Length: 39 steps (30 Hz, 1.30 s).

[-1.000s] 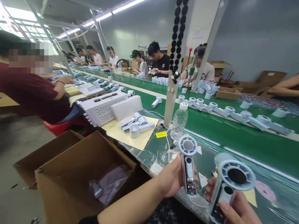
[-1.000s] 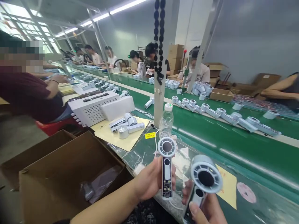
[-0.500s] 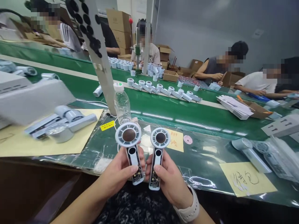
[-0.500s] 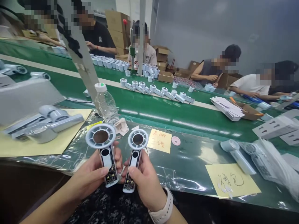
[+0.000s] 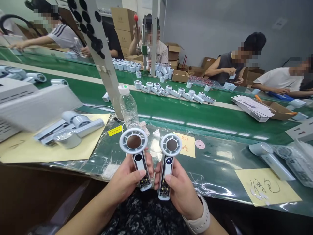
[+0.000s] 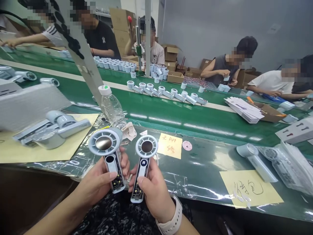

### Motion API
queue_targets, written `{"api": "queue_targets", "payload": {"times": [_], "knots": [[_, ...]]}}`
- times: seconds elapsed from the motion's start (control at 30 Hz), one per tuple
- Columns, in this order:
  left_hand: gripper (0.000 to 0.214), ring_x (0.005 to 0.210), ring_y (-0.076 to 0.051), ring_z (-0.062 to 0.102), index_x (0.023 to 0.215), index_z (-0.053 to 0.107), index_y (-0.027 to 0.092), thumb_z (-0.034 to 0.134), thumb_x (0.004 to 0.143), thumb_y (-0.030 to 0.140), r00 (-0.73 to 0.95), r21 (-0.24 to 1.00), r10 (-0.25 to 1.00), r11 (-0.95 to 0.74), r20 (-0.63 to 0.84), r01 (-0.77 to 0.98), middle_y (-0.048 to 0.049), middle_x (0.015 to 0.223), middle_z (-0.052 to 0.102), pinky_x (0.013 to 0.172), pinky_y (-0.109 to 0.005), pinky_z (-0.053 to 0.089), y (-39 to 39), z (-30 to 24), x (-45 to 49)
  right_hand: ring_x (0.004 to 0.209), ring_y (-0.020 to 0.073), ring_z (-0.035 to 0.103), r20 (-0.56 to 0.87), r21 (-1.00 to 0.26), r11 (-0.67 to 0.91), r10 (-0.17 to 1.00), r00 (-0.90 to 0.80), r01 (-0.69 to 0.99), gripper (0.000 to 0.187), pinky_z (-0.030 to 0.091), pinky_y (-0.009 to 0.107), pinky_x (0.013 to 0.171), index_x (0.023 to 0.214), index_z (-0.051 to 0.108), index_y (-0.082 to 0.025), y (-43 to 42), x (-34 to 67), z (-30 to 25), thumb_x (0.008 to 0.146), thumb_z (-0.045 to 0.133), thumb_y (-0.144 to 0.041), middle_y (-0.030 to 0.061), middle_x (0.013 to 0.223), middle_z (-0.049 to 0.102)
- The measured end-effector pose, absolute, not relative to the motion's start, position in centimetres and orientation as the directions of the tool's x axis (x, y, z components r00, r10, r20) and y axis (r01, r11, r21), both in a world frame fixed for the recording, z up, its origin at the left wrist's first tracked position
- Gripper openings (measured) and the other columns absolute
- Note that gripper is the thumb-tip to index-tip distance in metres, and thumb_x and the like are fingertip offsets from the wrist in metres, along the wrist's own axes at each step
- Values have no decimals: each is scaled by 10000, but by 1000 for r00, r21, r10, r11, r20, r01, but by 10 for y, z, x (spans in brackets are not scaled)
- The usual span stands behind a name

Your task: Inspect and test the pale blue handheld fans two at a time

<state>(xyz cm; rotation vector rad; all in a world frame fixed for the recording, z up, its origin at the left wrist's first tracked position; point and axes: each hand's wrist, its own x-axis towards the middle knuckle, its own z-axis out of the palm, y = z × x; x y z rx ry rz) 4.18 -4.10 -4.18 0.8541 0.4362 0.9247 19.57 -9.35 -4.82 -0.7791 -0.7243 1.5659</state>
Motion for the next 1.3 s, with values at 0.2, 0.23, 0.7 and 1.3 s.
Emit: {"api": "queue_targets", "payload": {"times": [0.2, 0.23, 0.7, 1.3], "knots": [[345, 696, -140, 592, 1056, 633, 238, 785, 753, 301, 456, 777, 886, 342, -81, -528, 9, 824, 616, 653, -270, 543, -38, -45, 42, 645, 120, 588, -117, -801, -142, 990, -80, -582, 312, 515, 249, 569, 1038, 596, -224, -97, 195, -58, 844, 680, -454, 7, 884, 611], [369, 692, -149, 601, 1074, 628, 243, 787, 750, 320, 482, 774, 873, 353, -70, -525, 9, 826, 617, 646, -285, 548, -39, -46, 41, 655, 124, 596, -101, -803, -136, 991, -93, -580, 317, 518, 251, 576, 1055, 591, -226, -98, 195, -60, 847, 683, -447, 6, 887, 612], [226, 588, -182, 654, 913, 653, 218, 745, 793, 386, 620, 856, 784, 310, 16, -414, -13, 721, 670, 516, -296, 572, -38, -34, 44, 734, 145, 565, 5, -844, -61, 993, -122, -533, 384, 502, 286, 661, 1182, 554, -246, -97, 195, -51, 878, 675, -446, 0, 889, 585], [256, 699, -182, 607, 979, 664, 249, 756, 762, 348, 562, 804, 823, 389, -85, -449, -8, 816, 654, 634, -314, 535, -42, -34, 44, 578, 114, 616, -239, -772, -151, 969, 62, -617, 395, 516, 224, 515, 1054, 579, -217, -98, 197, -56, 786, 761, -443, -8, 806, 689]]}}
